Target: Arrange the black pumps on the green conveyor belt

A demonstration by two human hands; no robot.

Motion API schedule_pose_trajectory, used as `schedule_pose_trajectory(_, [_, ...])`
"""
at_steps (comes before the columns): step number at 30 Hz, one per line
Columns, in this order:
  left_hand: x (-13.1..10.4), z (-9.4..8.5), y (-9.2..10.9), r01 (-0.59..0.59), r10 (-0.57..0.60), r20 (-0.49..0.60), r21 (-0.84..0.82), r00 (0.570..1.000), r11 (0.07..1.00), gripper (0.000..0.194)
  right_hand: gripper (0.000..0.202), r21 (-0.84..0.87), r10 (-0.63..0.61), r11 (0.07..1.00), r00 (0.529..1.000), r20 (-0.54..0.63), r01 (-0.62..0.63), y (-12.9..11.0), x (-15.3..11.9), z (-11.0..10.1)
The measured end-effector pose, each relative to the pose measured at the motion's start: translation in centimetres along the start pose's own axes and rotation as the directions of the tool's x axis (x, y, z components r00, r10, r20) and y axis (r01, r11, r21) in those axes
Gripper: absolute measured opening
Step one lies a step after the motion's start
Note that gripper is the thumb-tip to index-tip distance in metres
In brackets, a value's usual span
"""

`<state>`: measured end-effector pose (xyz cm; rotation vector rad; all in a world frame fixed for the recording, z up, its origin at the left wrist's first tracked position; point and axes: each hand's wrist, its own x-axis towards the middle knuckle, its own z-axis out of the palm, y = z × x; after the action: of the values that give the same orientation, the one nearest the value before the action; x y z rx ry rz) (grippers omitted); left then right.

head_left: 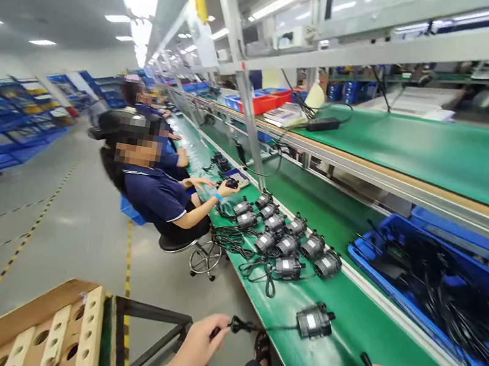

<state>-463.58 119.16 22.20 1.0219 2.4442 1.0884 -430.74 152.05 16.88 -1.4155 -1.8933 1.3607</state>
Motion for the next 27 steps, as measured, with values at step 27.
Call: schedule_pose_trajectory(27, [5.0, 12.4, 18.4, -0.542, 0.646, 0.443, -0.353, 0.621, 0.763, 0.017, 0.027, 0.151, -0.406, 0.909, 0.907, 0.114, 0.388, -7.7, -9.0, -1.8])
